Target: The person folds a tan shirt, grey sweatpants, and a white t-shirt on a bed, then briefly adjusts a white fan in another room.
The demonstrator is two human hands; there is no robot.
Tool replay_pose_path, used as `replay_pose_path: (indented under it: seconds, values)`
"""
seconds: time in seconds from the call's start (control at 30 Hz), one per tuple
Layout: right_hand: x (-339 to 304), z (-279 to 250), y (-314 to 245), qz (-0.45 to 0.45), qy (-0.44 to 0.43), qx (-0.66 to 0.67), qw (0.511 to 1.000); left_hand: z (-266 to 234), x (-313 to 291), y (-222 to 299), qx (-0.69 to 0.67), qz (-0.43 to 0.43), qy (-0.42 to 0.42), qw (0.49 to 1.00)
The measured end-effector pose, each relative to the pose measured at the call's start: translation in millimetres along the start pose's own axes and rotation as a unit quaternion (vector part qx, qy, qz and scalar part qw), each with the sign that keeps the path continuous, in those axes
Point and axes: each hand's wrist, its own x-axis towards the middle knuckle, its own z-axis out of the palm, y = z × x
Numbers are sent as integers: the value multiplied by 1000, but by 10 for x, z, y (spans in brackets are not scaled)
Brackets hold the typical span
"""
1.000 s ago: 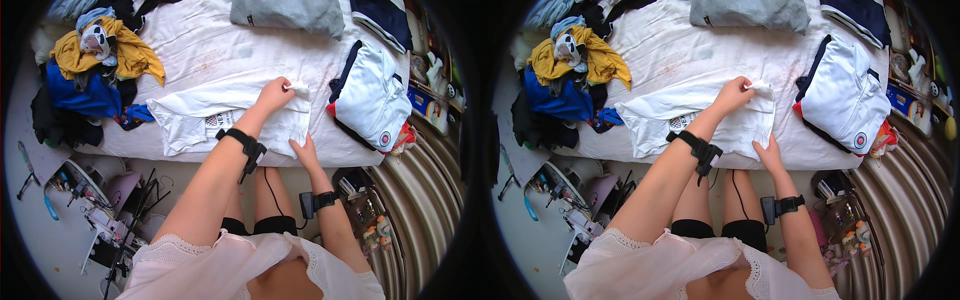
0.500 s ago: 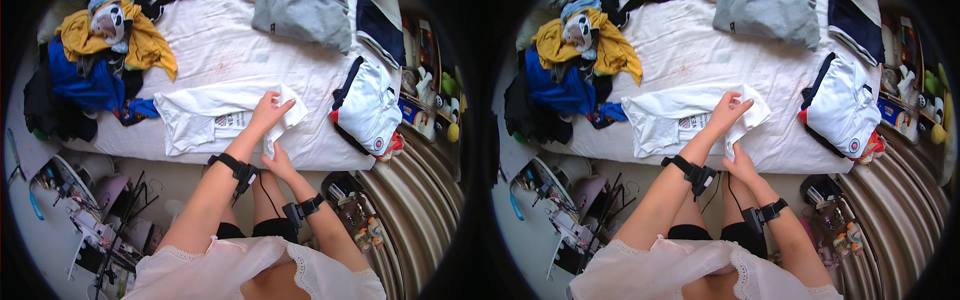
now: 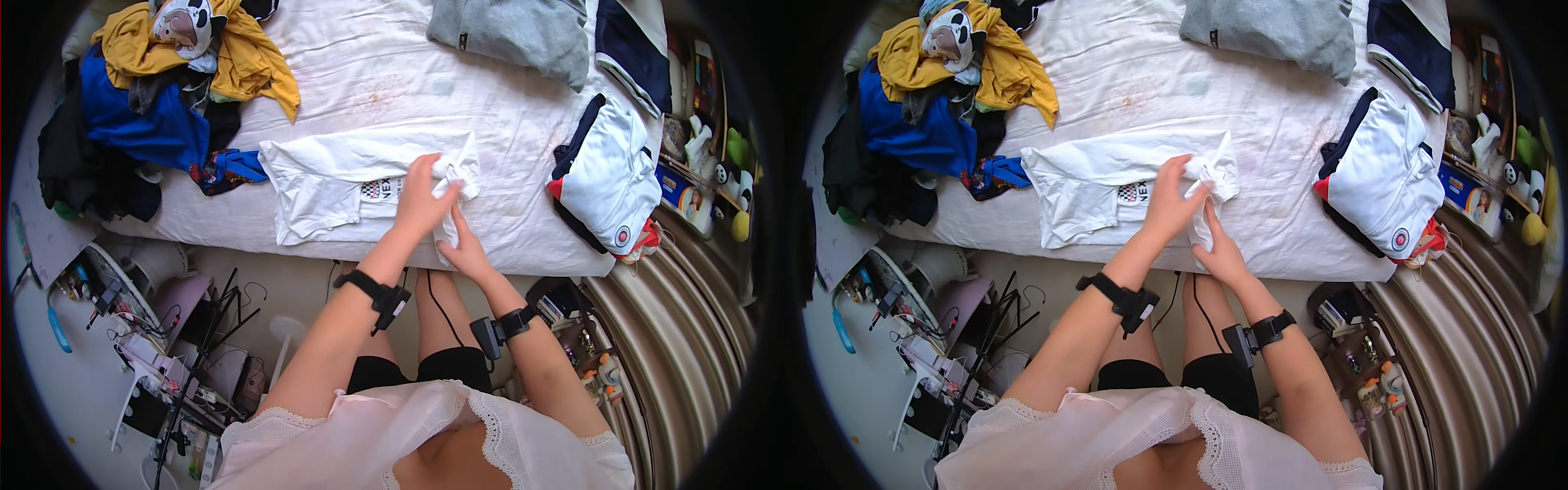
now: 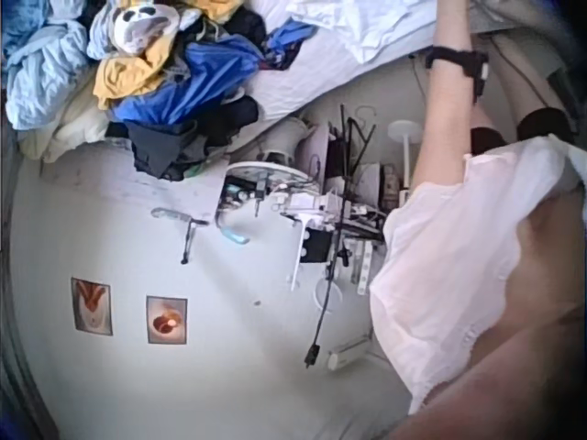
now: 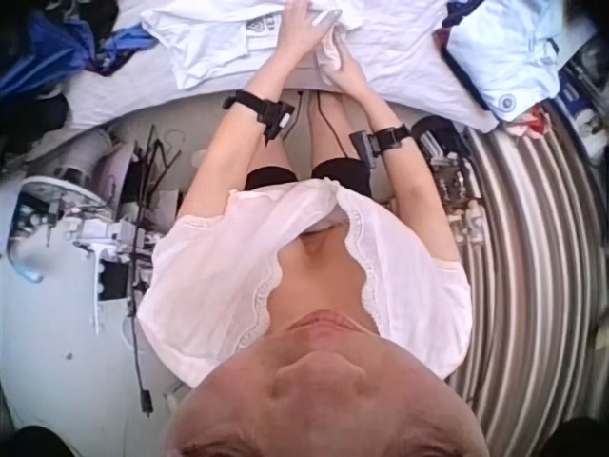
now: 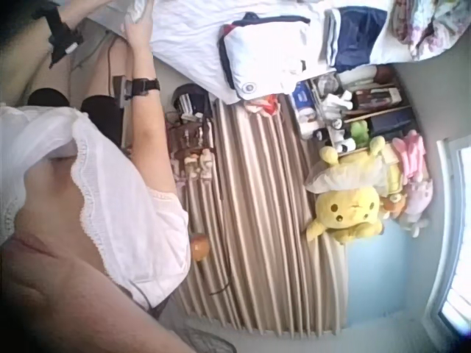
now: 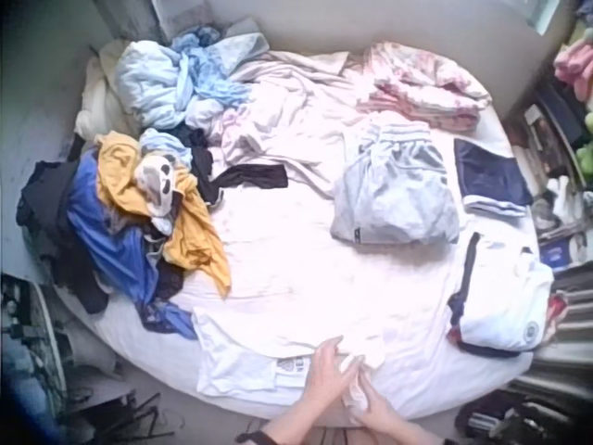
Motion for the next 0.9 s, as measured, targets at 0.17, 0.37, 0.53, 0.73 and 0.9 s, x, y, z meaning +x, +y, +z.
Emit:
replay_pose_path:
  seconds: [0.17, 0.37, 0.53, 0.73, 0.9]
  values:
    - [119, -182, 243, -45, -60, 107, 991, -181, -439, -273, -136, -246, -97, 955]
    - [435, -413, 275, -10, 70, 86, 994, 3, -862, -281, 57, -101, -45, 992]
    - [793, -514, 371, -14, 269, -33, 962, 99, -899, -334, 175, -171, -22, 969]
    - [780, -381, 12, 90, 88, 2, 992, 25, -885, -701, 94, -195, 74, 974]
    - [520, -76, -605, -47, 210, -102, 971, -315, -1012, -689, -32, -174, 22, 984]
